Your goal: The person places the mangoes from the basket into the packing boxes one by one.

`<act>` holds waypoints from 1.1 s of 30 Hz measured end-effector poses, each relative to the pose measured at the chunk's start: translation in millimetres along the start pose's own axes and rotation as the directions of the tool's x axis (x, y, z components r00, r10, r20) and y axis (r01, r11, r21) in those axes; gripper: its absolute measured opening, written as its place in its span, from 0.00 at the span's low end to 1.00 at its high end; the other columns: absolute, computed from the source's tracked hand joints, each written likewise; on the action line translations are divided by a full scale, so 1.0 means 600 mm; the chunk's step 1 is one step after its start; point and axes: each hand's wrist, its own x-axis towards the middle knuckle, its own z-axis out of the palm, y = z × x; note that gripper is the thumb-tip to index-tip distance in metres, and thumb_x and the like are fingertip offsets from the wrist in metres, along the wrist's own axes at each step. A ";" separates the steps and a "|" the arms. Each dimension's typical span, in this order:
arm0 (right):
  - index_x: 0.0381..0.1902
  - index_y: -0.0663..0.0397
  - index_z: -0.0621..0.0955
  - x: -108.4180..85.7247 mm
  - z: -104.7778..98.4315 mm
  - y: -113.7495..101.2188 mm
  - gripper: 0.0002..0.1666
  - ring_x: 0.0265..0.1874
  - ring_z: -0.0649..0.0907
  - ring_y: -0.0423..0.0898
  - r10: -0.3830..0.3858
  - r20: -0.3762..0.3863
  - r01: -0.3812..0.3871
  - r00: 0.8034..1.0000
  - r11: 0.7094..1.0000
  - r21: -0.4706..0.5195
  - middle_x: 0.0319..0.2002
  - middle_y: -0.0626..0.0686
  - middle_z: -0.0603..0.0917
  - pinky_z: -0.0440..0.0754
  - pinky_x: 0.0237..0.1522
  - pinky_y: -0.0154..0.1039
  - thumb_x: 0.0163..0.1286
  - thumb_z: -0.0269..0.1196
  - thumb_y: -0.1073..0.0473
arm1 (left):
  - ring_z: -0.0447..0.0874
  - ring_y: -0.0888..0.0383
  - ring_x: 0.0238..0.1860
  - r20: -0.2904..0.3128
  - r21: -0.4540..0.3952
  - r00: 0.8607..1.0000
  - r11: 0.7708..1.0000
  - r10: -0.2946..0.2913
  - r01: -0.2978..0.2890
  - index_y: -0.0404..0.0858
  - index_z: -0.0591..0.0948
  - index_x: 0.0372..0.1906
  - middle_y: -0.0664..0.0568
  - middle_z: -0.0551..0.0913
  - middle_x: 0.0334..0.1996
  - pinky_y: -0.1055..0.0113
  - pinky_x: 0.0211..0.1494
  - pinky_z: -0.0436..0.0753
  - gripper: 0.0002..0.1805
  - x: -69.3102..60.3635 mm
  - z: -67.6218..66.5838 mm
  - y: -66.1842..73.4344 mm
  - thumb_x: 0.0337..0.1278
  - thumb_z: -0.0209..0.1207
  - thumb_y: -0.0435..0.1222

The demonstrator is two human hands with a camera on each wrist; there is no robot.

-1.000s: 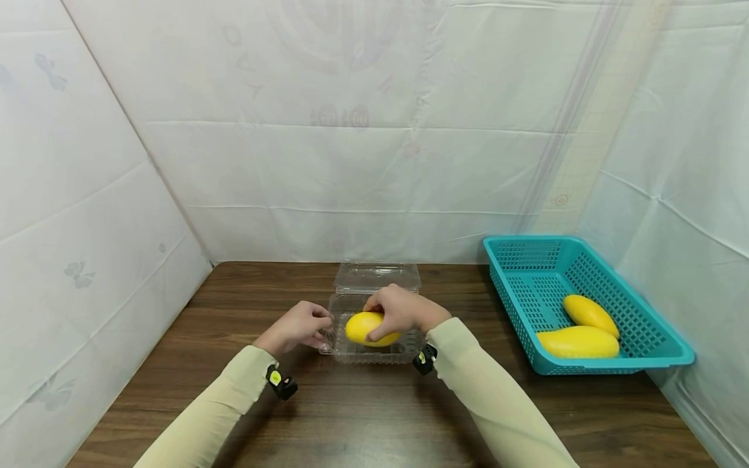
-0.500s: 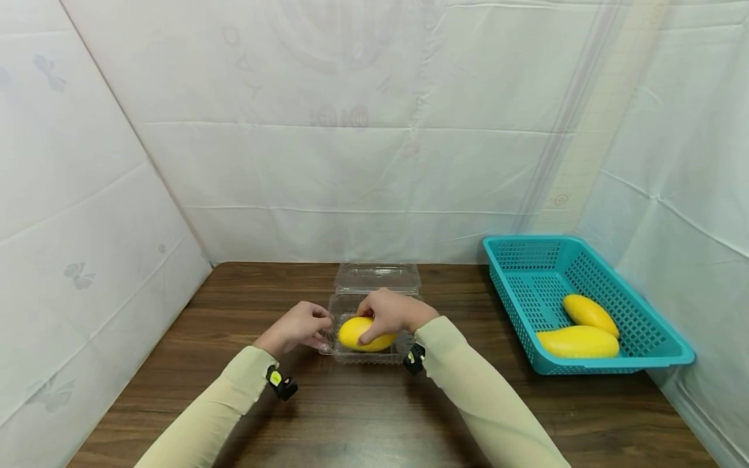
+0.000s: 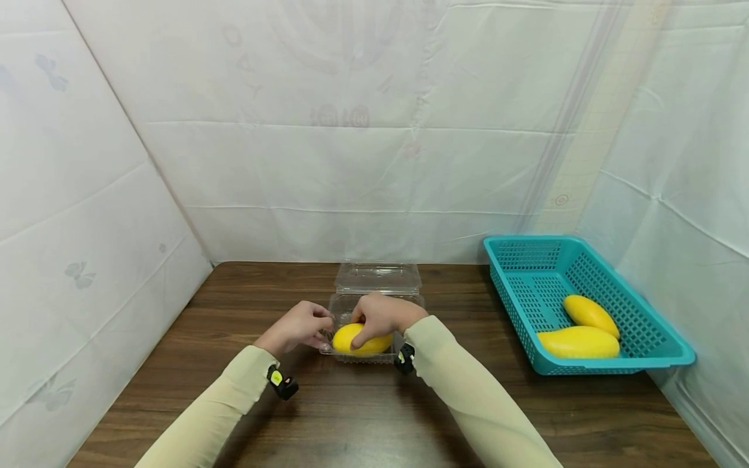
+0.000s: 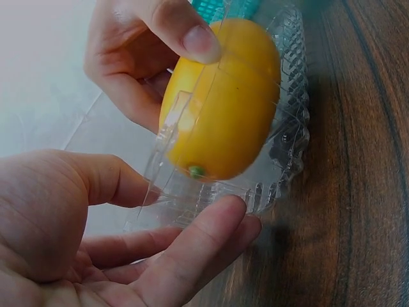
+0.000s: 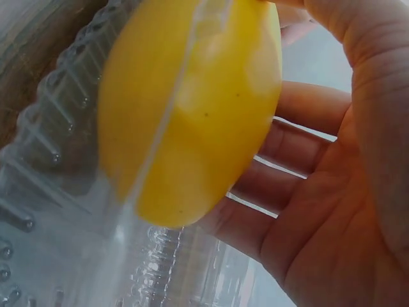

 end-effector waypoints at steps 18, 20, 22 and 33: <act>0.40 0.44 0.89 0.007 0.008 0.008 0.16 0.28 0.80 0.36 0.057 0.049 -0.059 0.997 0.998 0.031 0.32 0.39 0.87 0.83 0.33 0.31 0.58 0.75 0.44 | 0.86 0.56 0.26 0.004 -0.006 1.000 1.000 0.015 -0.015 0.25 0.81 0.55 0.38 0.85 0.41 0.64 0.32 0.91 0.18 -0.003 0.002 0.003 0.64 0.55 0.31; 0.41 0.44 0.89 0.007 0.008 0.008 0.17 0.28 0.80 0.36 0.060 0.053 -0.063 0.997 0.997 0.041 0.32 0.39 0.87 0.84 0.34 0.31 0.58 0.75 0.43 | 0.86 0.55 0.25 0.004 -0.006 1.000 1.000 0.013 -0.013 0.25 0.82 0.55 0.38 0.85 0.41 0.64 0.32 0.91 0.18 -0.004 0.002 0.003 0.64 0.55 0.30; 0.43 0.45 0.89 0.006 0.007 0.008 0.18 0.29 0.81 0.37 0.065 0.058 -0.068 0.996 0.996 0.051 0.33 0.39 0.87 0.84 0.35 0.31 0.59 0.75 0.43 | 0.86 0.55 0.25 0.004 -0.004 1.000 1.000 0.010 -0.010 0.25 0.81 0.55 0.39 0.85 0.41 0.64 0.32 0.91 0.18 -0.004 0.002 0.003 0.64 0.55 0.30; 0.48 0.45 0.88 0.006 0.005 0.009 0.22 0.34 0.83 0.37 0.067 0.067 -0.070 0.995 0.997 0.045 0.38 0.40 0.88 0.85 0.38 0.31 0.61 0.74 0.41 | 0.86 0.56 0.25 0.002 0.005 1.000 1.000 0.009 -0.009 0.24 0.81 0.55 0.38 0.84 0.40 0.65 0.32 0.91 0.19 -0.008 0.003 0.005 0.67 0.54 0.32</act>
